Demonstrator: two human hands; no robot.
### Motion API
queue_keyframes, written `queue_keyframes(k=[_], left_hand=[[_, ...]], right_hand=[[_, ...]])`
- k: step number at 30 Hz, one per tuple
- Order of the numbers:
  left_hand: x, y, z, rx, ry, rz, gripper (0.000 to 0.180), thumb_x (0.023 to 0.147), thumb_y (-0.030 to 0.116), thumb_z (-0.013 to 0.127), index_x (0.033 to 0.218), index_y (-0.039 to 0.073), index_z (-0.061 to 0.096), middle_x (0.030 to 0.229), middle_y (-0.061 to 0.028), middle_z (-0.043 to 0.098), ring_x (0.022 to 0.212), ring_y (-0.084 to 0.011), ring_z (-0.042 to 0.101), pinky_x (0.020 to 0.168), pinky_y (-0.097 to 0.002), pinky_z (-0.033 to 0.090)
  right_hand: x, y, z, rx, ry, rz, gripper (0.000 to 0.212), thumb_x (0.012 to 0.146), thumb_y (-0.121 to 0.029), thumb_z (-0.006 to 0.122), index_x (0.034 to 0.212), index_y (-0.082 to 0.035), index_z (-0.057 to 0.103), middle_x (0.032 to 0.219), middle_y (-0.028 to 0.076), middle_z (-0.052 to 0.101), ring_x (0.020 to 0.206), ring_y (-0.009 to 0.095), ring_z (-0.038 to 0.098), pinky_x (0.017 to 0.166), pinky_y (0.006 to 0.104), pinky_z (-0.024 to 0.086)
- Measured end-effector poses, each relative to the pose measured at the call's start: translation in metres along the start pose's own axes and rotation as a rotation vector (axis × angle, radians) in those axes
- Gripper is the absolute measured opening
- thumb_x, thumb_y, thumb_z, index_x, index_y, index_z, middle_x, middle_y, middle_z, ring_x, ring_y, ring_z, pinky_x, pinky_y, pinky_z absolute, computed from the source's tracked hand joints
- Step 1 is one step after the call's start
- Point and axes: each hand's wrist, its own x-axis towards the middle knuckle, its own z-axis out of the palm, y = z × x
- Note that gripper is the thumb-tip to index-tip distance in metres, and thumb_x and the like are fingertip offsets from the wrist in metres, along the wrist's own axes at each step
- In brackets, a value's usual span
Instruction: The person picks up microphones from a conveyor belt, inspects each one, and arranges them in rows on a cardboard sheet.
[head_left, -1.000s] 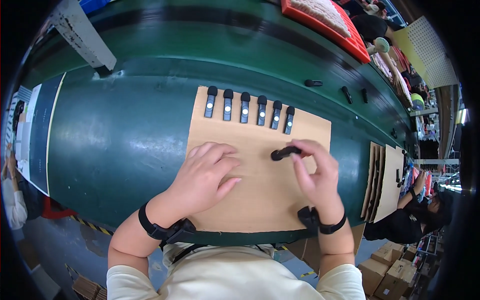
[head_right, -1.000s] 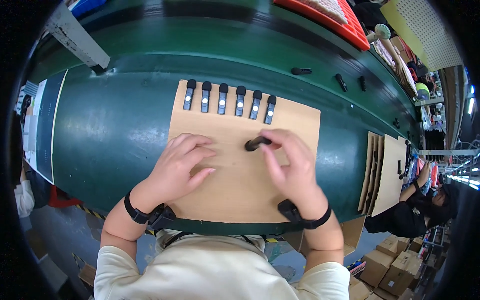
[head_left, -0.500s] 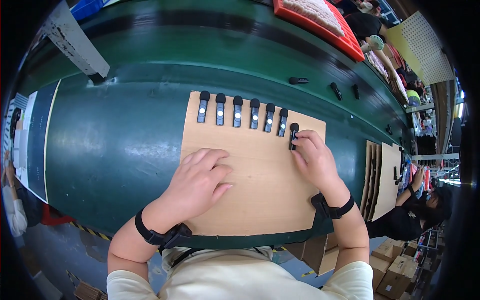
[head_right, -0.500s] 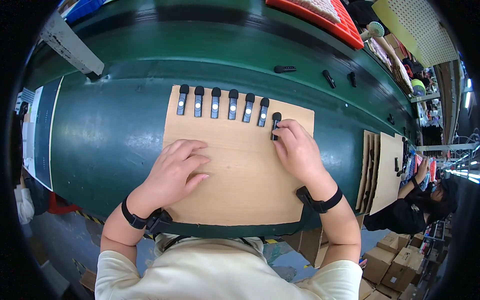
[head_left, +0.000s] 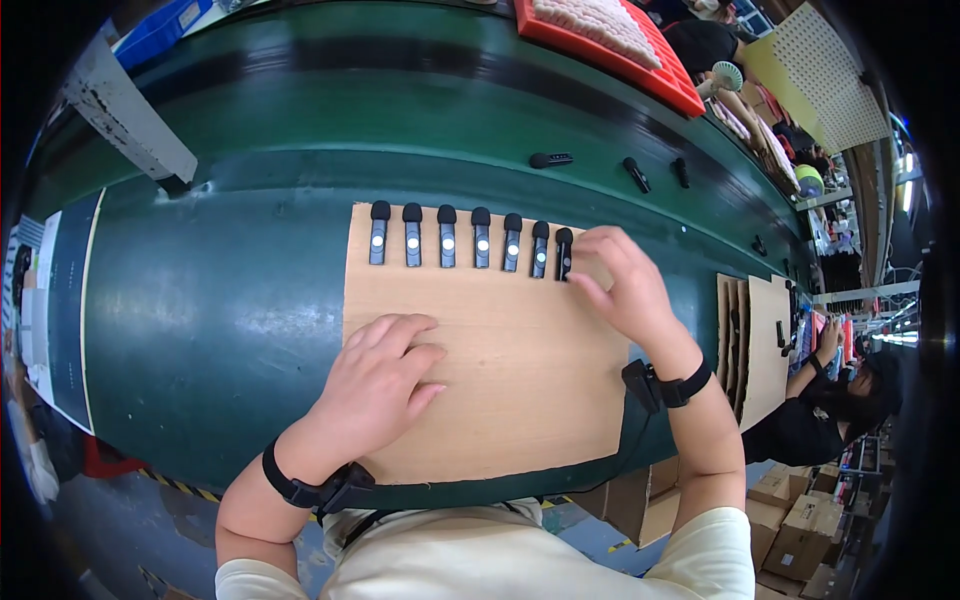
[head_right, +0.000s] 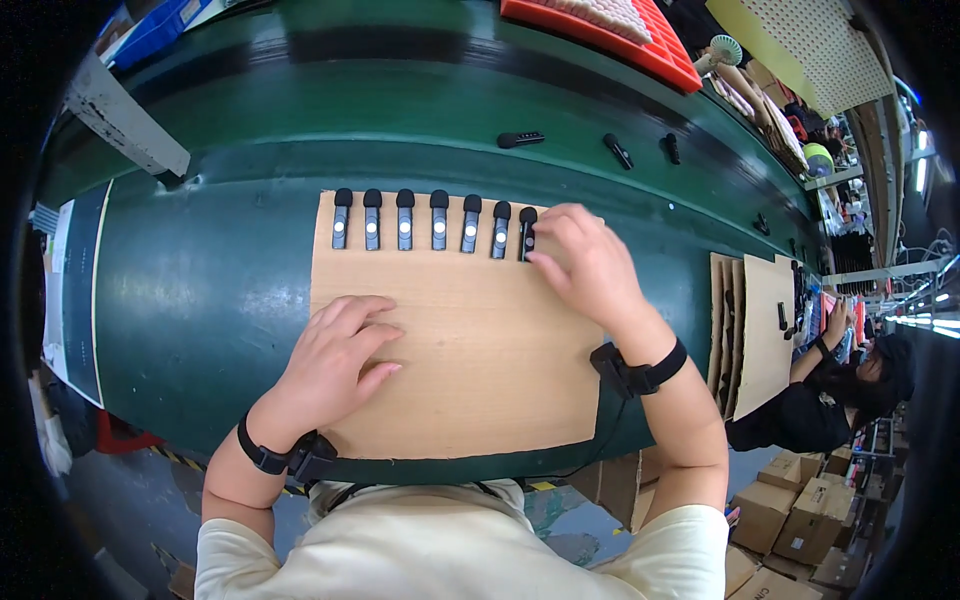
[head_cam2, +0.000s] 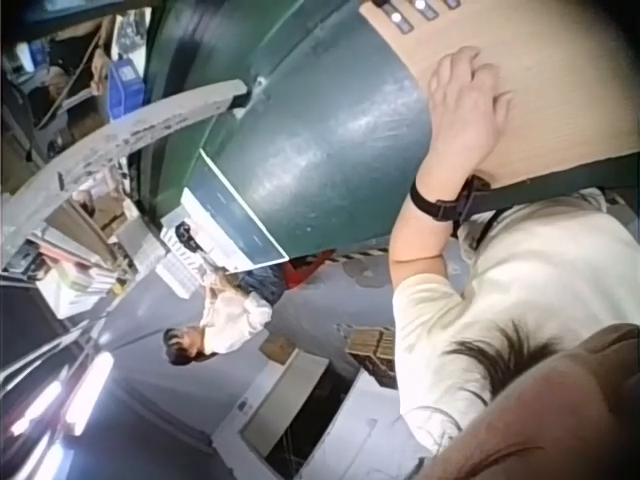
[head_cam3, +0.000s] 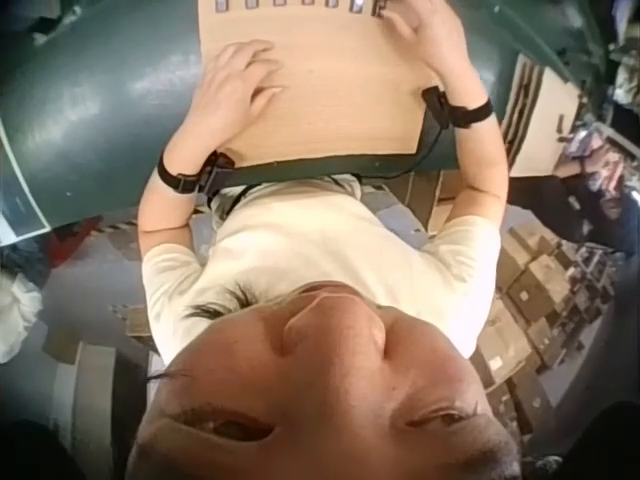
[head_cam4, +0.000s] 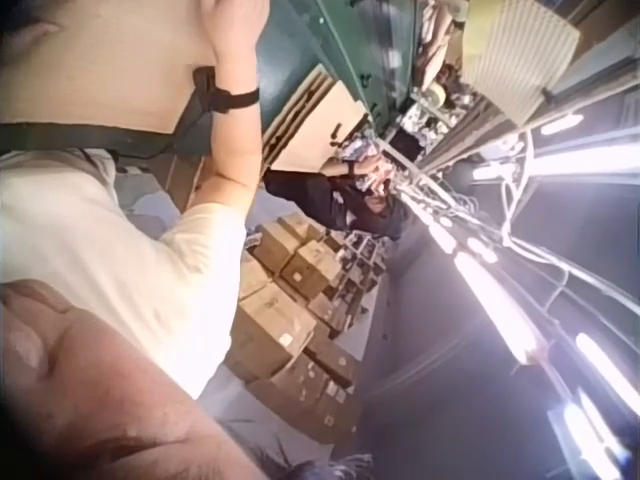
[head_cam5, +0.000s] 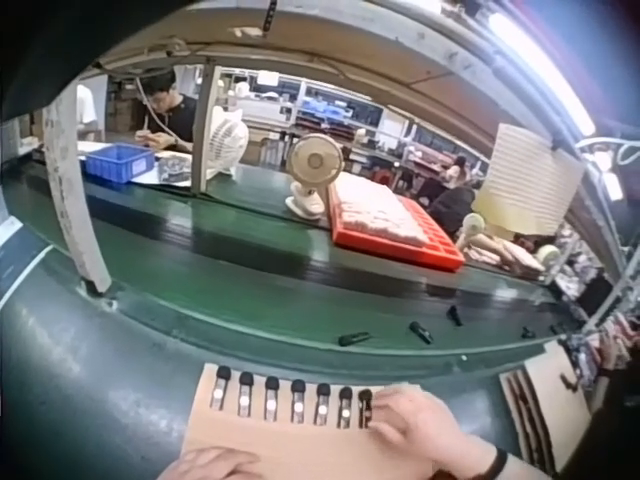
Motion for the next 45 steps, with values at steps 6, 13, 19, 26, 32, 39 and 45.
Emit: queue_keyframes(k=[6, 13, 19, 26, 32, 39, 45], left_hand=[[0.004, 0.001, -0.001, 0.011, -0.001, 0.001, 0.027, 0.076, 0.018, 0.075, 0.099, 0.006, 0.067, 0.124, -0.0116, 0.056, 0.118, -0.0303, 0.05, 0.098, -0.0422, 0.042], [0.009, 0.003, -0.01, -0.116, 0.071, 0.062, 0.021, 0.078, 0.014, 0.075, 0.096, 0.007, 0.066, 0.112, -0.0099, 0.061, 0.107, -0.0289, 0.057, 0.093, -0.0406, 0.044], [0.033, 0.011, -0.037, -0.235, 0.166, 0.116, 0.016, 0.078, 0.007, 0.072, 0.093, 0.007, 0.066, 0.102, -0.0094, 0.064, 0.098, -0.0289, 0.06, 0.089, -0.0397, 0.046], [0.107, -0.002, -0.063, -0.287, 0.153, 0.026, 0.009, 0.082, 0.008, 0.069, 0.085, 0.0, 0.065, 0.086, -0.0115, 0.066, 0.081, -0.0272, 0.064, 0.078, -0.0354, 0.051], [0.184, -0.039, -0.057, -0.143, 0.103, -0.038, 0.014, 0.084, 0.013, 0.067, 0.089, 0.0, 0.068, 0.09, -0.0132, 0.069, 0.08, -0.0265, 0.066, 0.075, -0.0349, 0.053], [0.228, -0.062, -0.034, 0.178, 0.034, -0.104, 0.024, 0.083, 0.02, 0.069, 0.099, 0.002, 0.069, 0.096, -0.0146, 0.07, 0.092, -0.0299, 0.067, 0.082, -0.0384, 0.053], [0.242, -0.068, -0.03, 0.343, -0.089, -0.174, 0.027, 0.085, 0.024, 0.067, 0.103, 0.004, 0.069, 0.099, -0.0151, 0.07, 0.097, -0.0328, 0.066, 0.087, -0.0412, 0.052]], right_hand=[[0.024, 0.056, -0.013, 0.076, 0.018, 0.397, 0.025, 0.082, -0.009, 0.072, 0.103, -0.002, 0.061, 0.106, 0.014, 0.063, 0.096, 0.031, 0.062, 0.084, 0.0352, 0.052], [0.062, 0.146, 0.007, -0.279, 0.089, 0.422, 0.028, 0.086, -0.016, 0.069, 0.108, -0.001, 0.063, 0.103, 0.015, 0.065, 0.094, 0.026, 0.064, 0.083, 0.0337, 0.051], [0.072, 0.174, 0.014, -0.236, -0.015, 0.548, 0.033, 0.084, -0.019, 0.071, 0.11, -0.001, 0.063, 0.098, 0.015, 0.067, 0.088, 0.026, 0.065, 0.081, 0.0337, 0.052], [0.056, 0.071, -0.013, 0.569, 0.143, 0.566, 0.031, 0.082, -0.009, 0.074, 0.107, 0.002, 0.062, 0.086, 0.007, 0.068, 0.079, 0.013, 0.064, 0.075, 0.0254, 0.05], [-0.012, -0.04, -0.023, 0.996, 0.342, 0.43, 0.027, 0.082, 0.003, 0.07, 0.108, 0.003, 0.061, 0.096, 0.008, 0.066, 0.085, 0.013, 0.063, 0.077, 0.0242, 0.05], [-0.045, -0.069, 0.002, 1.074, 0.36, 0.312, 0.027, 0.081, 0.005, 0.072, 0.107, 0.004, 0.066, 0.102, 0.01, 0.067, 0.09, 0.015, 0.063, 0.08, 0.0248, 0.05], [-0.05, -0.068, 0.014, 0.981, 0.327, 0.334, 0.025, 0.081, 0.007, 0.07, 0.106, 0.003, 0.065, 0.1, 0.009, 0.066, 0.09, 0.014, 0.062, 0.079, 0.0234, 0.049]])
